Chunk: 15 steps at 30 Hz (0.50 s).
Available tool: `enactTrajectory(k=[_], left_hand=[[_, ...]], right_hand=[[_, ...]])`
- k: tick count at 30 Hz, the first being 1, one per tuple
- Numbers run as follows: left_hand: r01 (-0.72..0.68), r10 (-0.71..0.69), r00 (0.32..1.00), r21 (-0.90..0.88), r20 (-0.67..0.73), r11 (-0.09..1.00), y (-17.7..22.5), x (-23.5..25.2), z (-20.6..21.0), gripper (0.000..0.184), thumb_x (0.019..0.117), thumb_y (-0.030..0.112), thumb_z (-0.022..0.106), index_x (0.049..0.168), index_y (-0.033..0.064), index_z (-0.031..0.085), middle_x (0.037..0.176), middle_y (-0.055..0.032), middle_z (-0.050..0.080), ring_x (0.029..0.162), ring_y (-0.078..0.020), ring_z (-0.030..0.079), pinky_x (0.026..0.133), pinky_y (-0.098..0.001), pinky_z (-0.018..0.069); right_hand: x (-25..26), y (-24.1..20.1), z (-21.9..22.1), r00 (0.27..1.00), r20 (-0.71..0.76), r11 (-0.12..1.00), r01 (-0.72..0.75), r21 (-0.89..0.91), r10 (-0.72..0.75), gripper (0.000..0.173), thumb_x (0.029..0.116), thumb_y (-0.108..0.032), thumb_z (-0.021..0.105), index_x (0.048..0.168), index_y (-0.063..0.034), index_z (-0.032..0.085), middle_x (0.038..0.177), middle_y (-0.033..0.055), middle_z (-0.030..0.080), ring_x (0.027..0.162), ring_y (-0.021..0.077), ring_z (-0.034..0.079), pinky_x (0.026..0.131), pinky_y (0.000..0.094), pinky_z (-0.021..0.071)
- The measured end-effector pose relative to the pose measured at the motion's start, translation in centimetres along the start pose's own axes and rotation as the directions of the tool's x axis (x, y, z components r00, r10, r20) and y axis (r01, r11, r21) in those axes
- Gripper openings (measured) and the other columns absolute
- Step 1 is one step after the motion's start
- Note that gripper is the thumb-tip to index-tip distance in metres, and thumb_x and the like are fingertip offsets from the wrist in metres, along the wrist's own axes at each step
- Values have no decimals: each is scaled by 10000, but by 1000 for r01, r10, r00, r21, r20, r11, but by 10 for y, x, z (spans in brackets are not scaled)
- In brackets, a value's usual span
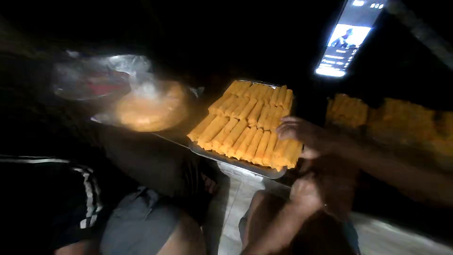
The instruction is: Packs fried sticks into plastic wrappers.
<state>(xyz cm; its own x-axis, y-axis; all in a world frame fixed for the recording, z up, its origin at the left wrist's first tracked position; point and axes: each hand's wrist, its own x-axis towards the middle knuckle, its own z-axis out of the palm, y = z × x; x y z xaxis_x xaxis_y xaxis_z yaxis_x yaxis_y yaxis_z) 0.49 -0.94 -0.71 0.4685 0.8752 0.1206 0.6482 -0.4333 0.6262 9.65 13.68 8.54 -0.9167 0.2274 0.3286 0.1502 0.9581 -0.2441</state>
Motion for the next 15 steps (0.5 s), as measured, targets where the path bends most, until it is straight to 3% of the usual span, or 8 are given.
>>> enactTrajectory(k=[1,4,5,9,10,12,15], left_hand=[[-58,61,994,39,-86,998,-3,0,5,326,908,175,721,1208,46,723,1177,-165,723,1047,-319,719,860,-477,604],[-39,41,998,31,-44,999,0,1,1,377,913,169,725,1265,37,694,1206,-194,705,1066,-357,708,871,-511,590],[-63,67,993,41,-93,997,-1,2,3,342,907,155,723,1227,34,706,1166,-190,719,1032,-356,722,836,-510,606],[-60,65,986,35,-154,998,5,-2,-2,294,946,108,658,1211,-14,697,1149,-201,725,1039,-351,723,850,-502,600],[-74,87,978,70,-191,995,5,-3,0,307,929,98,664,1204,-33,701,1148,-202,730,1037,-344,728,854,-489,601],[-137,190,922,177,-336,975,1,-2,9,245,879,86,698,1088,-36,732,1043,-178,753,922,-312,755,757,-445,626],[-233,294,894,210,-337,949,-6,-1,13,187,849,35,730,1029,-18,743,1101,-179,739,967,-321,743,787,-443,624]], right_hand=[[-2,0,1,1000,-10,1000,14,-7,-14,396,708,-77,792,1075,29,688,1145,184,717,1198,334,649,1182,521,371],[-6,-10,0,998,15,997,-60,-54,60,459,652,-28,824,1096,0,711,1128,173,717,1135,342,663,1086,523,449],[-6,-12,1,997,8,994,-78,-75,79,499,639,-31,826,1125,-23,711,1132,157,718,1116,336,666,1046,530,471],[-10,-17,7,995,-94,994,-52,-96,43,565,684,-23,812,1234,-72,692,1162,107,733,1107,300,676,1009,512,499],[-10,-17,8,992,-123,993,-37,-110,24,552,683,-29,812,1221,-71,701,1121,113,741,1083,306,683,992,513,508],[-12,-17,10,984,-177,988,-20,-154,-8,492,698,-64,802,1181,-75,708,1062,110,742,1052,295,685,977,493,515],[-20,-28,7,954,-287,983,-130,-129,88,465,688,-63,820,1141,-50,714,1063,122,743,1061,296,693,1017,504,508]])
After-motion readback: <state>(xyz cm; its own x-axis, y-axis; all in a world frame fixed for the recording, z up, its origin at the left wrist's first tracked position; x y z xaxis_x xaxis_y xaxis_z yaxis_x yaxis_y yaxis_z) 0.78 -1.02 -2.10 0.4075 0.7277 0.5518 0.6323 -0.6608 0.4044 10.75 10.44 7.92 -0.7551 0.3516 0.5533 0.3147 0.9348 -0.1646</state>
